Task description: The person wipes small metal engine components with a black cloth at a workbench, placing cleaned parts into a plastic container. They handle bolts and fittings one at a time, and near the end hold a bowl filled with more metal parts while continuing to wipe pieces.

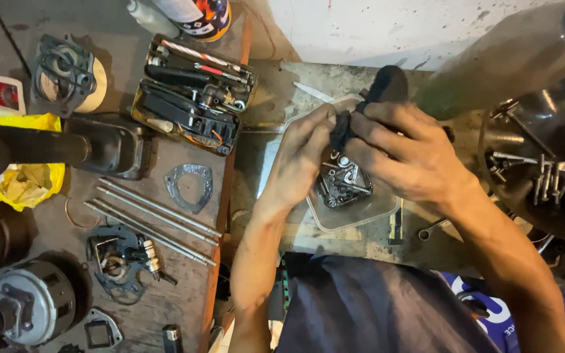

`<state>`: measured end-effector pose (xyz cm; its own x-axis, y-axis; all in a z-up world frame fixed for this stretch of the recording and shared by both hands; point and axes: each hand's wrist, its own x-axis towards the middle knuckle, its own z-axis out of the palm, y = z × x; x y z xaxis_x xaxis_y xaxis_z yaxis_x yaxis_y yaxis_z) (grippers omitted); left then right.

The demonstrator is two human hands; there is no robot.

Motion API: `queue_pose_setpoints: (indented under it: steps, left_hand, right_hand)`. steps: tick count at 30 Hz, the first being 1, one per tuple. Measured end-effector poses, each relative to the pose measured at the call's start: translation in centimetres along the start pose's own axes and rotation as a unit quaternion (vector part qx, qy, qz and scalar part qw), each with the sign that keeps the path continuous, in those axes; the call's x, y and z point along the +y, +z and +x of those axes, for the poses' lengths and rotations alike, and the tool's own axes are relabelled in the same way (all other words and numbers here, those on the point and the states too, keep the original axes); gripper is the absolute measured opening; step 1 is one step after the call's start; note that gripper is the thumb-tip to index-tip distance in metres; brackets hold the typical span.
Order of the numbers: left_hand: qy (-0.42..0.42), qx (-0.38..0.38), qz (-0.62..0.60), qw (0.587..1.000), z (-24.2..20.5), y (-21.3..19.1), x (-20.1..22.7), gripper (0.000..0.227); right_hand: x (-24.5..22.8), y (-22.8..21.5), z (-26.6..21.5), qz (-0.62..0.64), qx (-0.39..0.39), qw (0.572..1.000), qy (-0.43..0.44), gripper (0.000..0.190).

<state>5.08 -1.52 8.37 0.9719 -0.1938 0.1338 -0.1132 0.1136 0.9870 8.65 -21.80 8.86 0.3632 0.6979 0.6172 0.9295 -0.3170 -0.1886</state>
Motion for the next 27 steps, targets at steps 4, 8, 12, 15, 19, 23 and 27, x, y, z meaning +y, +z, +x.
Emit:
queue_pose_setpoints:
  steps: [4, 8, 12, 15, 19, 23, 27]
  left_hand:
    - [-0.106, 0.0, -0.003, 0.994, -0.9, -0.7, -1.6, 0.041]
    - [-0.017, -0.019, 0.152, 0.988, -1.1, 0.0, -0.3, 0.027]
    - [0.02, -0.008, 0.226, 0.974, -1.1, 0.7, -0.3, 0.012]
    - [0.03, -0.001, 0.242, 0.97, -0.8, 1.5, 1.2, 0.012]
    - [0.07, 0.037, 0.27, 0.96, -1.6, 1.1, 0.1, 0.015]
    - [0.018, 0.115, 0.189, 0.975, -4.1, -0.9, 0.2, 0.013]
    - [0.036, 0.106, -0.073, 0.991, -6.8, -1.8, -1.2, 0.016]
  right_hand:
    - [0.2, 0.9, -1.1, -0.01, 0.007, 1.0, -0.029, 0.031]
    - [-0.9, 0.6, -1.1, 0.192, 0.063, 0.96, 0.193, 0.036]
    - [-0.6, 0.5, -1.3, 0.4, 0.088, 0.813, 0.415, 0.041]
    - [0.1, 1.8, -3.0, 0.509, 0.111, 0.72, 0.458, 0.036]
    - [-1.7, 0.3, -4.0, 0.408, 0.117, 0.792, 0.439, 0.035]
    - [-3.8, -1.9, -11.1, 0.133, 0.172, 0.914, 0.342, 0.042]
    - [-6.0, -3.5, -15.0, 0.176, 0.135, 0.859, 0.462, 0.023]
